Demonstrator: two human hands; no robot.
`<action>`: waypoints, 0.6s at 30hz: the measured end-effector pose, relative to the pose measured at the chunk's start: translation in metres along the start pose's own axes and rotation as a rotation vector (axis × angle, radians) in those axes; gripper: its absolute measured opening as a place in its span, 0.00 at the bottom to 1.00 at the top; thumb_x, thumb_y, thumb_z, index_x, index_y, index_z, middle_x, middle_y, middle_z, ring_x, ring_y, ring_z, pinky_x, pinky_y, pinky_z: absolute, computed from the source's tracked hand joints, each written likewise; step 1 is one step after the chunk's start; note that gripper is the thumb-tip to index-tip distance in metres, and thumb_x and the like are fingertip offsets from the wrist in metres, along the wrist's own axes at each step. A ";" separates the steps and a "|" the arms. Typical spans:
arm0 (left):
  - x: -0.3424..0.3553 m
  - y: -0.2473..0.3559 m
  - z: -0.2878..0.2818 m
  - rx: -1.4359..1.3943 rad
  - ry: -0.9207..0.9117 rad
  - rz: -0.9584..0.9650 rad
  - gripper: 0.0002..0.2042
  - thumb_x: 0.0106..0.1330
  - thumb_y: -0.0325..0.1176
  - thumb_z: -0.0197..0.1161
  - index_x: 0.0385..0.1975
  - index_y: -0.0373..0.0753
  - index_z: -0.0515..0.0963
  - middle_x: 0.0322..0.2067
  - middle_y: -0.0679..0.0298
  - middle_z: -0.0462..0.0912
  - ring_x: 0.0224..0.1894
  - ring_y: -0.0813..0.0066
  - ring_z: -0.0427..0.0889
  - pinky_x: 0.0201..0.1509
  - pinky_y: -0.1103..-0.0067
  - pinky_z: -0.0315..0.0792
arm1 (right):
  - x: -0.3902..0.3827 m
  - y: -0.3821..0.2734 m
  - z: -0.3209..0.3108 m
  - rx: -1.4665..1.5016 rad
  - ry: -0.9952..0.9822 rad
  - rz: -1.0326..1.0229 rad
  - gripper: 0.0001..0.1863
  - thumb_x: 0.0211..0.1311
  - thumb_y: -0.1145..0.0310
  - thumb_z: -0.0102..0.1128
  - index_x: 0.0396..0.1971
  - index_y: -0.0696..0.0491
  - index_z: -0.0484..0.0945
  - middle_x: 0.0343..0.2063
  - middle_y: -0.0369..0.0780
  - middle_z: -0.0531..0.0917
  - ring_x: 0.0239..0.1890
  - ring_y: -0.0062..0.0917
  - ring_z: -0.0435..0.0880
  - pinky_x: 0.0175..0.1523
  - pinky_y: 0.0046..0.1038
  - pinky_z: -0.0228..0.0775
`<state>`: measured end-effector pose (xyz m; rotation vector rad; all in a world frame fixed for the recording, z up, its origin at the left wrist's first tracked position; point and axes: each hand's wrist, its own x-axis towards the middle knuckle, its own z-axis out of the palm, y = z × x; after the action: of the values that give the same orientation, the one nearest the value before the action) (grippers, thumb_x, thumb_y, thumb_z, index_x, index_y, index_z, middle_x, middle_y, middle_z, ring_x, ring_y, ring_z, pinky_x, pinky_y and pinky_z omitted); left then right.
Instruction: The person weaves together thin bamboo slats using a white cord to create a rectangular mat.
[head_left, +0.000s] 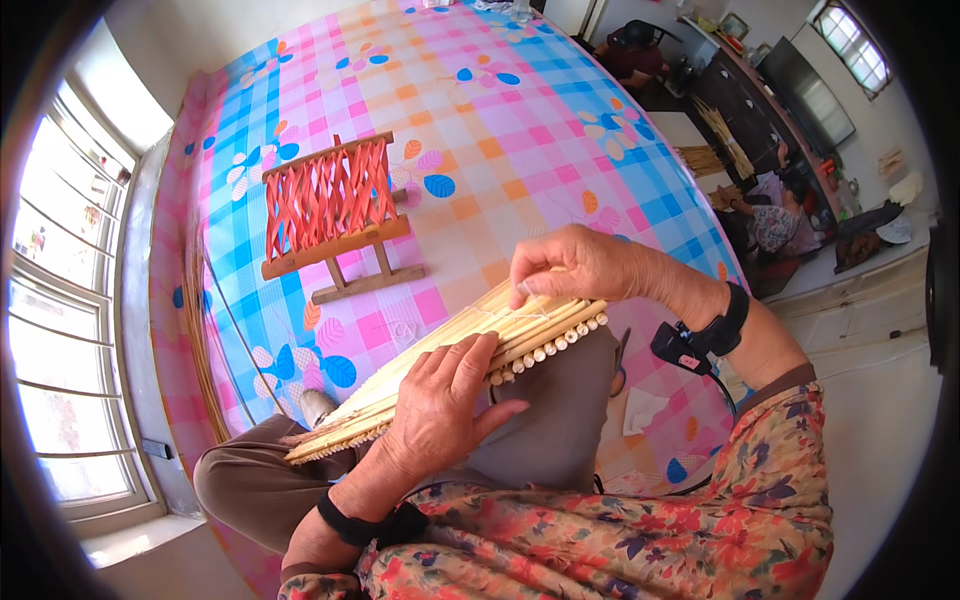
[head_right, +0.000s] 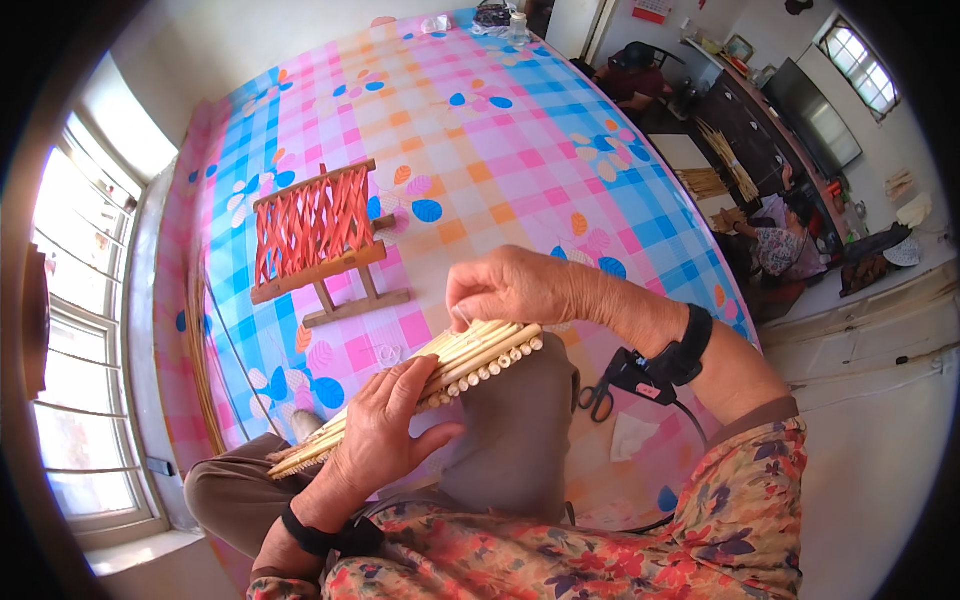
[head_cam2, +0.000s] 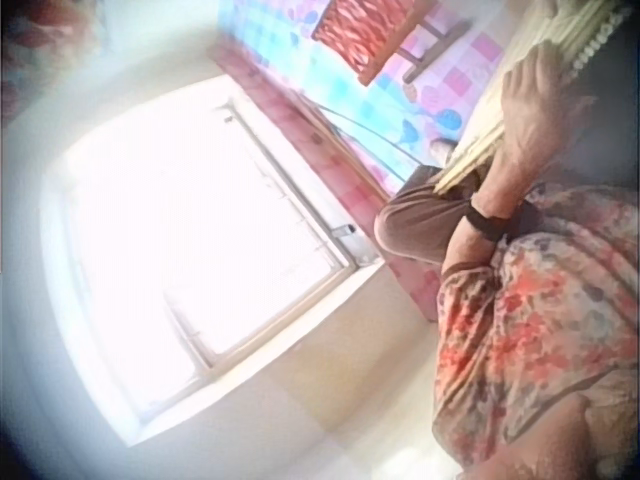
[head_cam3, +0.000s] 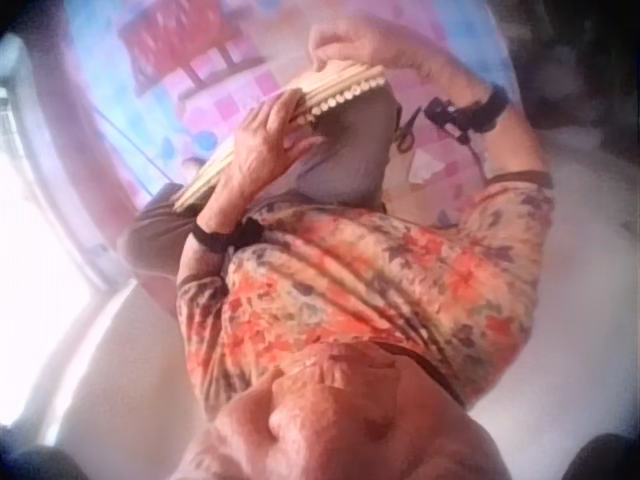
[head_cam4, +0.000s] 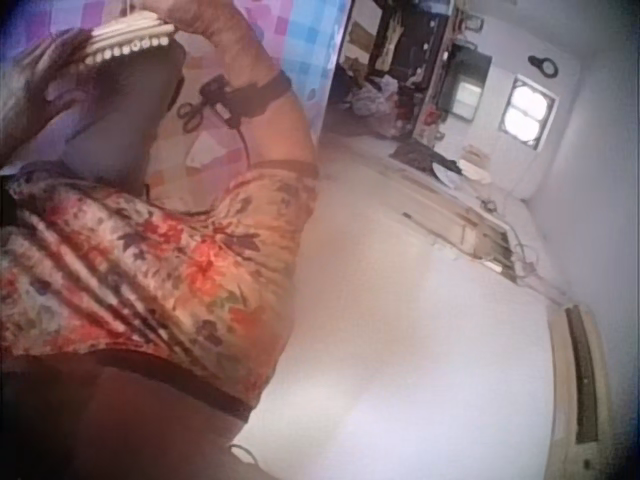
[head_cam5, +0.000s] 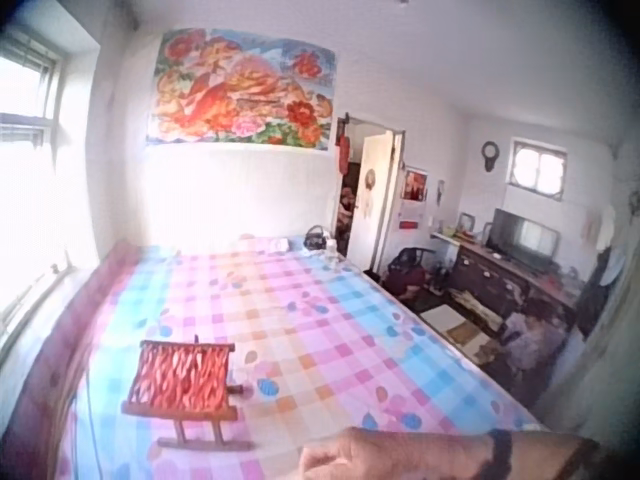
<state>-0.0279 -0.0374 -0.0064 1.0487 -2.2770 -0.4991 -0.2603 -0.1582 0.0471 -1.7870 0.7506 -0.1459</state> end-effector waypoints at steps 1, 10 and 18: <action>0.001 0.000 0.001 0.025 0.008 0.011 0.34 0.55 0.37 0.71 0.60 0.32 0.64 0.47 0.52 0.78 0.43 0.55 0.80 0.46 0.65 0.73 | 0.000 -0.004 -0.004 -0.045 0.050 -0.018 0.10 0.67 0.67 0.55 0.40 0.59 0.77 0.36 0.39 0.85 0.36 0.18 0.83 0.46 0.24 0.74; -0.013 -0.007 0.027 0.137 0.047 0.087 0.30 0.60 0.28 0.61 0.63 0.29 0.62 0.43 0.54 0.75 0.36 0.62 0.77 0.40 0.69 0.72 | -0.003 -0.026 -0.027 -0.441 -0.133 -0.048 0.16 0.60 0.74 0.55 0.47 0.50 0.82 0.42 0.41 0.81 0.47 0.32 0.79 0.54 0.31 0.71; -0.011 -0.009 0.006 0.093 -0.016 0.136 0.29 0.58 0.27 0.60 0.61 0.28 0.64 0.42 0.54 0.76 0.38 0.62 0.79 0.42 0.70 0.73 | 0.012 -0.020 -0.023 -0.425 -0.456 0.083 0.12 0.57 0.71 0.63 0.42 0.48 0.84 0.45 0.43 0.81 0.52 0.35 0.77 0.57 0.30 0.68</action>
<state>-0.0209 -0.0342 -0.0203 0.9282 -2.3859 -0.3498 -0.2535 -0.1805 0.0704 -2.0779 0.5456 0.4968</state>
